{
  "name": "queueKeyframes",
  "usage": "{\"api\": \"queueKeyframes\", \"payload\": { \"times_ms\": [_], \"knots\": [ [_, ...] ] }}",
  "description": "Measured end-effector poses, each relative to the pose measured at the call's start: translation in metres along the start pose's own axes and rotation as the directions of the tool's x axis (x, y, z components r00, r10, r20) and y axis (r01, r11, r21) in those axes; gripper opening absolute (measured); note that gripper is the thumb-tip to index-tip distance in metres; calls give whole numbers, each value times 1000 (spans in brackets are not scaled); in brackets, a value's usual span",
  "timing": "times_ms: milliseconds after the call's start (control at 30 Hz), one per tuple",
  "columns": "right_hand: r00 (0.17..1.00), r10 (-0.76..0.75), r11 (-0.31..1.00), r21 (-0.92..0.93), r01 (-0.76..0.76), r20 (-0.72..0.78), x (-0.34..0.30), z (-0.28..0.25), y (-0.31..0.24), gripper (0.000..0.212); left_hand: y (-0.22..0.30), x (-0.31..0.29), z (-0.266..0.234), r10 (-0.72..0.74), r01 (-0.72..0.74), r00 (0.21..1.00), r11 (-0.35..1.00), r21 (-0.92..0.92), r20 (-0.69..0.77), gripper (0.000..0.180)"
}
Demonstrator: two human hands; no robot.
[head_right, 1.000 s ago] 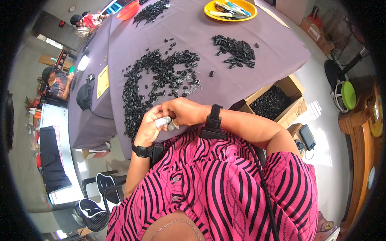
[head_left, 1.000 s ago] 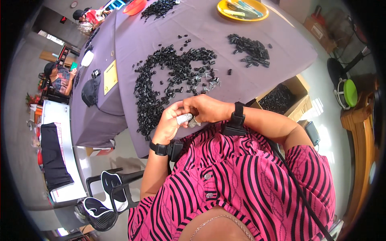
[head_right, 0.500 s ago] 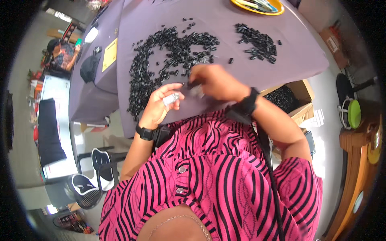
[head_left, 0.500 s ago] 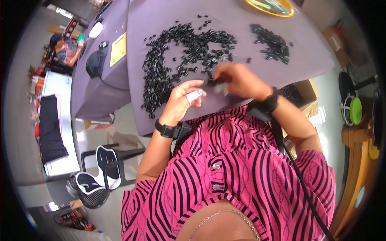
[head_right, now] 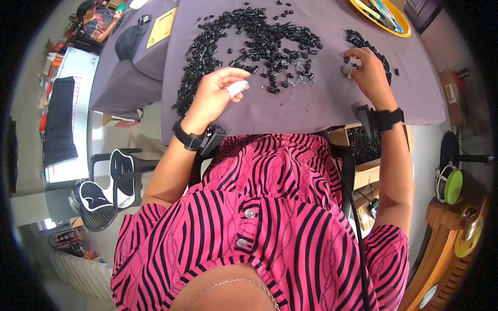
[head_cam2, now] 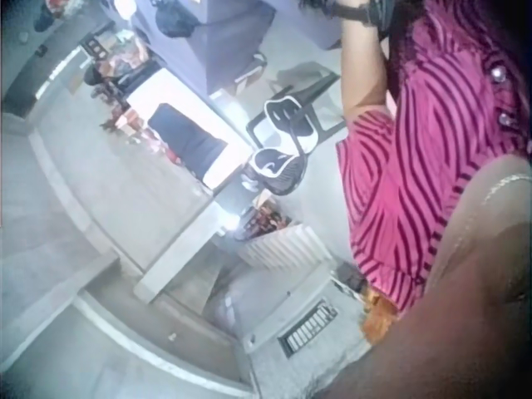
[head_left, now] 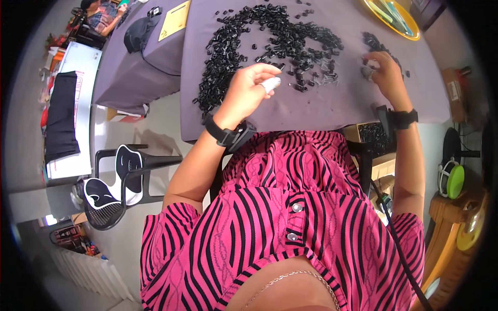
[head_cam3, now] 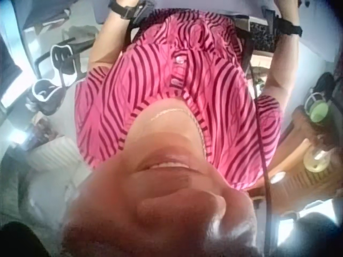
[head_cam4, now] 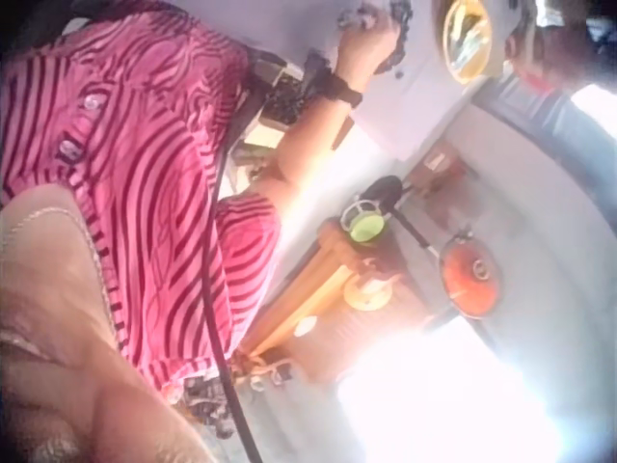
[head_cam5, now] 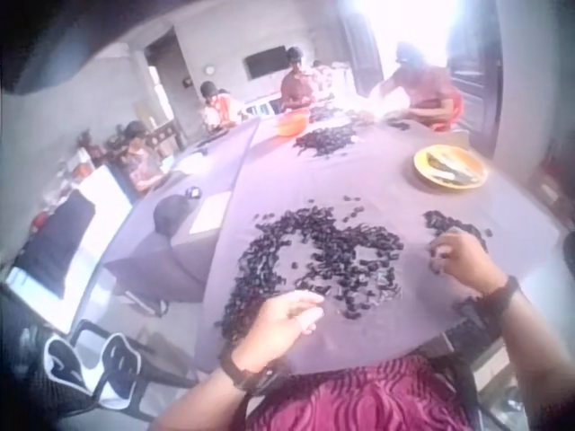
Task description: Sorting small black plastic or rubber components and placing them into a small bag.
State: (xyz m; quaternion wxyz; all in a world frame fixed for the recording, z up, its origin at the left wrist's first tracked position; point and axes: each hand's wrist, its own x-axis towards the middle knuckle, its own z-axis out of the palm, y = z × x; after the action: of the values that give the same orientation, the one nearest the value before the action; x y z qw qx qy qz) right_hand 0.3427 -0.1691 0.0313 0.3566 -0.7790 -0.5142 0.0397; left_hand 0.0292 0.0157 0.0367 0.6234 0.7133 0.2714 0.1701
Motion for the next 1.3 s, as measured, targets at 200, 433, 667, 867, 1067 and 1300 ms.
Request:
{"api": "queueKeyframes", "payload": {
  "times_ms": [200,433,667,867,1067,1300],
  "knots": [
    [999,-52,989,139,53,-9,-19,15,-27,25,0,20,8,125,-121,992,968,218,-6,20],
    [957,-245,962,164,220,153,-14,38,-66,24,1,53,15,394,-364,910,604,709,130,27],
    [953,-249,960,175,219,173,-8,48,-72,24,-4,57,14,272,-325,939,495,806,212,14],
    [956,-186,971,193,143,228,-10,41,-71,23,-5,52,17,245,-295,949,467,833,198,12],
    [932,-246,963,173,205,267,10,53,-95,20,-8,30,8,250,-280,951,436,856,184,10],
    [870,-425,902,32,431,251,38,99,-107,11,-2,5,7,253,-262,952,381,887,173,14]
  ]
}}
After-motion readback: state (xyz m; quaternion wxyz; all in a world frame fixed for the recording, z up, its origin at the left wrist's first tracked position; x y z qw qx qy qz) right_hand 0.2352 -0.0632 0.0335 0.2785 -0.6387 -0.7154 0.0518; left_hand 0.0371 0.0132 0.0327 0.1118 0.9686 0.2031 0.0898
